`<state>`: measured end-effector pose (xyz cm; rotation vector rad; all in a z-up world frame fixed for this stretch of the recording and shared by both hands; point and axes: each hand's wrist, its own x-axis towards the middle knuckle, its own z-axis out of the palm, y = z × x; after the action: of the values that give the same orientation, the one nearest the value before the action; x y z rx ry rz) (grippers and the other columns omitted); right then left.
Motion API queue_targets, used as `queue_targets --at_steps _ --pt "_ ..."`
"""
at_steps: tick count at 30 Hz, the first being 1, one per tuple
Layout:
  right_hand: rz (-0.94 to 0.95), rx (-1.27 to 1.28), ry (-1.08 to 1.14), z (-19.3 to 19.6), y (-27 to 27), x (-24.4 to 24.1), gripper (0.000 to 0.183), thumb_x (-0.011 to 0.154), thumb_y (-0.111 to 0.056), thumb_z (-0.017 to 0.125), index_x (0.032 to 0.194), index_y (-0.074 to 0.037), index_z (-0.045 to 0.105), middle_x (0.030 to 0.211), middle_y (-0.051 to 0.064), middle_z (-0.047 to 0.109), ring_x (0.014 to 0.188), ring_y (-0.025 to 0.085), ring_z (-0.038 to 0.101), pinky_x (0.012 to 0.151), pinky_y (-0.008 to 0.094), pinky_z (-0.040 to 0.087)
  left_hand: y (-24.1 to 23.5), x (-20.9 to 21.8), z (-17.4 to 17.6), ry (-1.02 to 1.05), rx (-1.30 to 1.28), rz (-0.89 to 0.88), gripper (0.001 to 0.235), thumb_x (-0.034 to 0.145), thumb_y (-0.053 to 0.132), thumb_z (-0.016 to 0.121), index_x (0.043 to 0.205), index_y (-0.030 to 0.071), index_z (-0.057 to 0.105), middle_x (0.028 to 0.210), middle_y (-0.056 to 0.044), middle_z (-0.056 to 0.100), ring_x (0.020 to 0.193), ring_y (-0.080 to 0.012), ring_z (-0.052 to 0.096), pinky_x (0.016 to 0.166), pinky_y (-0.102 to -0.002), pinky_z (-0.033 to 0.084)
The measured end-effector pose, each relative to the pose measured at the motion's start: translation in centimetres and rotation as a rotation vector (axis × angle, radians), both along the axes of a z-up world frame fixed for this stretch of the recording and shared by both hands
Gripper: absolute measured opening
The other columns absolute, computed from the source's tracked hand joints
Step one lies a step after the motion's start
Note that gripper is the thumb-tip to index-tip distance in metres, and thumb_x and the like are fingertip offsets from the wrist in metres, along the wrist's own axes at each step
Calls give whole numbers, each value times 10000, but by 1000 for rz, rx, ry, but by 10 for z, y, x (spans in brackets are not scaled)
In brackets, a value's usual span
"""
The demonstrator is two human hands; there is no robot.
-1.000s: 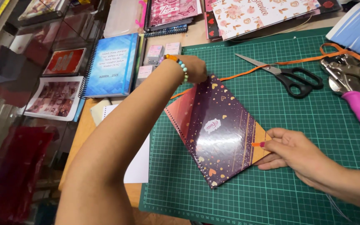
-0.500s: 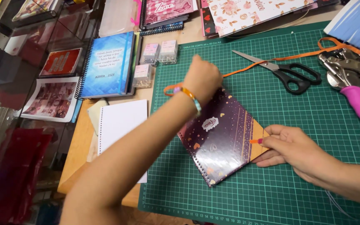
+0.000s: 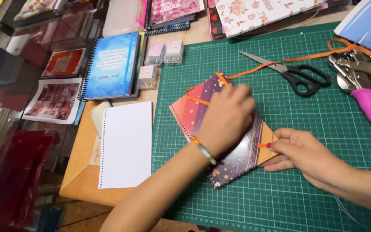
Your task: The person assembles notebooks by punching holes in the covers and pages, then threading an orange ribbon through the holes to bind them. They handle multiple notebook covers and stacks of paper, using a hole punch and scissors on a green cutting mat.
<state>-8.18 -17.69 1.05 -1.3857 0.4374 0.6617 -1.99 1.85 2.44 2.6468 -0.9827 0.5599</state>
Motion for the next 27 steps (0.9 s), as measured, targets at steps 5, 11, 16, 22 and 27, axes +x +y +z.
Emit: queue_targets --at_steps 5,11,16,22,27 --pt "-2 -26 35 22 7 0 90 965 21 602 980 109 611 965 347 765 756 437 711 795 516 630 24 26 -10 504 -777 155 242 988 212 439 766 148 367 731 -11 442 729 -176 417 695 -364 356" --pt "12 -26 42 27 7 -1 111 971 31 588 1000 128 631 962 336 761 754 421 706 799 520 631 51 56 -3 976 -1046 492 270 997 388 544 857 184 438 649 63 422 522 -79 363 432 -251 318" --pt "4 -44 47 37 13 -1 161 976 35 574 1069 144 648 998 342 762 774 427 696 809 520 614 73 87 4 1350 -1162 382 439 998 188 604 638 197 353 434 54 307 351 -87 215 339 -270 122" --pt "7 -20 3 29 11 -3 116 968 27 593 1025 119 634 987 313 758 737 389 676 790 505 618 72 142 0 1149 -52 765 240 983 314 640 1030 78 648 835 -11 604 624 -96 517 496 -201 462" --pt "22 -3 -18 22 6 -2 126 974 1 607 1023 112 642 902 346 753 748 387 703 780 480 617 51 170 4 753 1074 556 412 1016 268 498 1244 -41 648 1185 -209 695 1022 -352 707 829 -494 625"
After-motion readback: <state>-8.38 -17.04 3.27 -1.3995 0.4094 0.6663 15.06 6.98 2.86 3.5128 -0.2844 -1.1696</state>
